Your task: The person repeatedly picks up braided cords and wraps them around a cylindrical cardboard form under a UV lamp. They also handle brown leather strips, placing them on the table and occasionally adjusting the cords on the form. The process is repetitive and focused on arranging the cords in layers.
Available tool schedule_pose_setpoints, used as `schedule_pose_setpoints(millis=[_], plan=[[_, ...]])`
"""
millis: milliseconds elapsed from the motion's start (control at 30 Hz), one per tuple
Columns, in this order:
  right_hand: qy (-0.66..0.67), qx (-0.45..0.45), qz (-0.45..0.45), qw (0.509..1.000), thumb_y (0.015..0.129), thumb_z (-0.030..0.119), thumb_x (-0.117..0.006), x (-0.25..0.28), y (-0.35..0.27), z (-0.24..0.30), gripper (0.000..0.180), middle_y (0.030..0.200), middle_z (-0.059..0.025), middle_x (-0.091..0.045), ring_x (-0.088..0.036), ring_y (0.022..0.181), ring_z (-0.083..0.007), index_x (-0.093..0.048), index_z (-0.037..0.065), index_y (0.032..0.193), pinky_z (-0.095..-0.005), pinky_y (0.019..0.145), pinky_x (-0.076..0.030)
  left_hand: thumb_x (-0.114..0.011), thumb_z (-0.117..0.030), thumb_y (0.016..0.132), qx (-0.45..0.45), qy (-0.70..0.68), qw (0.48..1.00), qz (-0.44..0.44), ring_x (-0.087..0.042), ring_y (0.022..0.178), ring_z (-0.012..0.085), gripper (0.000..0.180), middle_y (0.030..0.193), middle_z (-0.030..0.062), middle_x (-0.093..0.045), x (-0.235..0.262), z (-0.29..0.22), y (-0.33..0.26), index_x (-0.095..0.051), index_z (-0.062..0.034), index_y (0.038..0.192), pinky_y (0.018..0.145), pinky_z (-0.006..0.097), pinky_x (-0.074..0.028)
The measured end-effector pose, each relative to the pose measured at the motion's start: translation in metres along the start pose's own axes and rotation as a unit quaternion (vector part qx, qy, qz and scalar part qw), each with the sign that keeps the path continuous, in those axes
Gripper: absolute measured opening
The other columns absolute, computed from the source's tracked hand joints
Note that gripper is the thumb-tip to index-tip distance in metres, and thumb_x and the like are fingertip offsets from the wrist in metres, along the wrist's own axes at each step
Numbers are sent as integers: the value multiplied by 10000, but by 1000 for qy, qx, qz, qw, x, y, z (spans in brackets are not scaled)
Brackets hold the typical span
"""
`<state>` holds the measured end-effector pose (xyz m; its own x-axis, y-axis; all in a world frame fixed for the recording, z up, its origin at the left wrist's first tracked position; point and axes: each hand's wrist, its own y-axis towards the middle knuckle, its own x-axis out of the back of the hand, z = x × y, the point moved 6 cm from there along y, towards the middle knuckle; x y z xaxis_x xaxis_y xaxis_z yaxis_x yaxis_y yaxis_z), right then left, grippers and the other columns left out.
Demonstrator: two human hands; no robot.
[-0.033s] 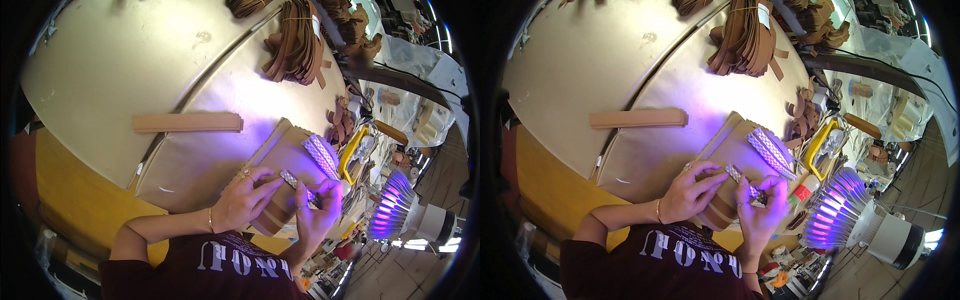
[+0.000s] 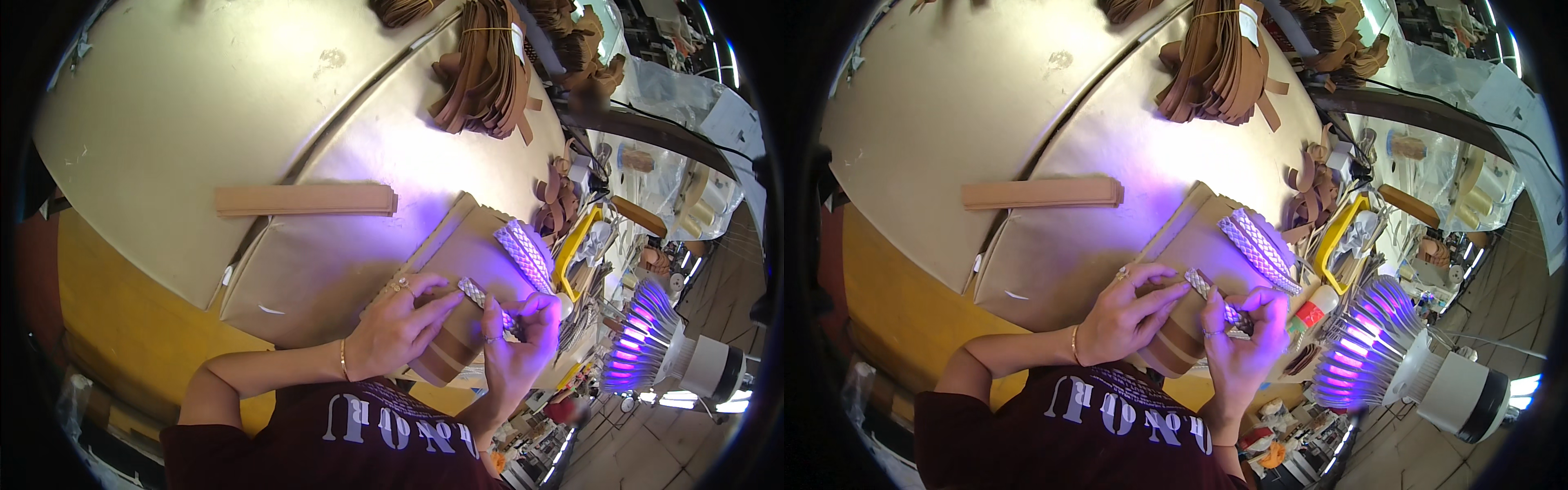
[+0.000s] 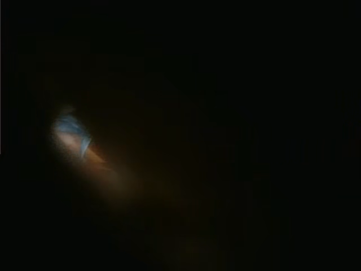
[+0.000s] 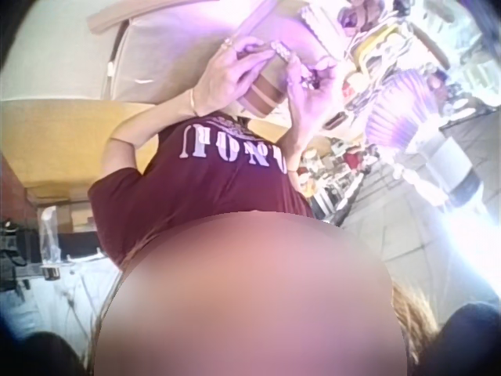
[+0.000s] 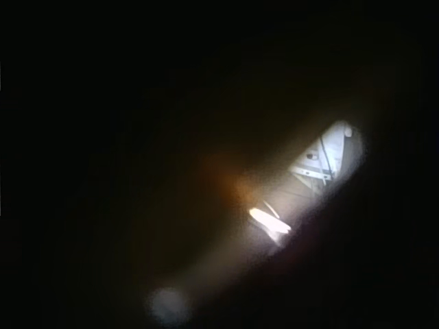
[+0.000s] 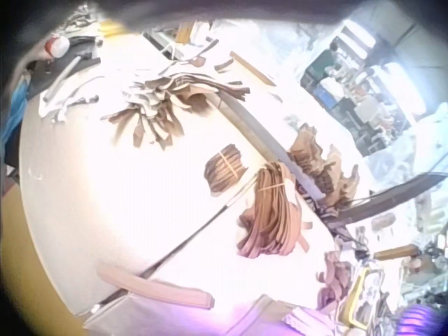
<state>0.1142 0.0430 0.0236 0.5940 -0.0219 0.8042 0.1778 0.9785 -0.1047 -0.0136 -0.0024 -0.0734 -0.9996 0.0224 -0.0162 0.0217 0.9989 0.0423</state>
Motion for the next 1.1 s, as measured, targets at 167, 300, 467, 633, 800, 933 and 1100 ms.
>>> schedule_pose_setpoints(millis=[167,300,467,633,800,933,1100], plan=[[29,4,0,1000,803,-33,-755,0,1,-1,380,757,-25,-589,-570,679,-68,-423,84,946,-192,623,-445,-681,28,811,-4,6,1000,7,-632,961,279,416,1142,147,-579,2,-2,0,-684,-79,1213,819,357,-532],[30,5,-4,1000,800,-38,-751,-2,4,-2,387,749,-29,-592,-574,663,-72,-419,88,954,-195,619,-454,-679,27,814,-19,16,1000,1,-633,962,277,415,1141,146,-578,3,0,3,-683,-83,1215,814,354,-531],[93,-15,-20,995,800,-54,-745,-2,4,-5,400,743,-41,-604,-579,640,-78,-411,90,967,-199,591,-459,-675,31,820,-14,14,1000,4,-638,970,275,414,1143,149,-575,2,1,2,-679,-81,1219,805,349,-540],[61,-2,-14,998,805,-67,-739,-2,4,-6,409,742,-48,-613,-579,627,-82,-399,89,970,-197,577,-452,-674,35,822,-15,15,1000,1,-640,973,272,412,1143,148,-573,1,1,2,-679,-81,1217,797,342,-547],[43,13,-8,999,805,-65,-743,-3,4,-6,415,735,-44,-608,-570,623,-81,-397,89,975,-197,574,-442,-675,36,823,-17,20,1000,1,-639,968,270,409,1140,146,-575,1,0,3,-677,-77,1216,802,346,-543],[28,18,-7,999,801,-65,-748,-3,4,-5,418,735,-41,-602,-564,632,-78,-401,87,975,-197,589,-438,-675,31,826,-22,22,1000,-1,-636,967,269,402,1138,143,-577,2,-1,3,-678,-76,1214,806,351,-538],[13,7,-2,1000,792,-75,-750,-2,4,-4,424,768,-24,-579,-577,675,-78,-403,85,976,-197,611,-444,-675,20,828,8,6,1000,-6,-629,970,276,419,1139,135,-577,3,-1,6,-663,-84,1234,820,362,-529]])
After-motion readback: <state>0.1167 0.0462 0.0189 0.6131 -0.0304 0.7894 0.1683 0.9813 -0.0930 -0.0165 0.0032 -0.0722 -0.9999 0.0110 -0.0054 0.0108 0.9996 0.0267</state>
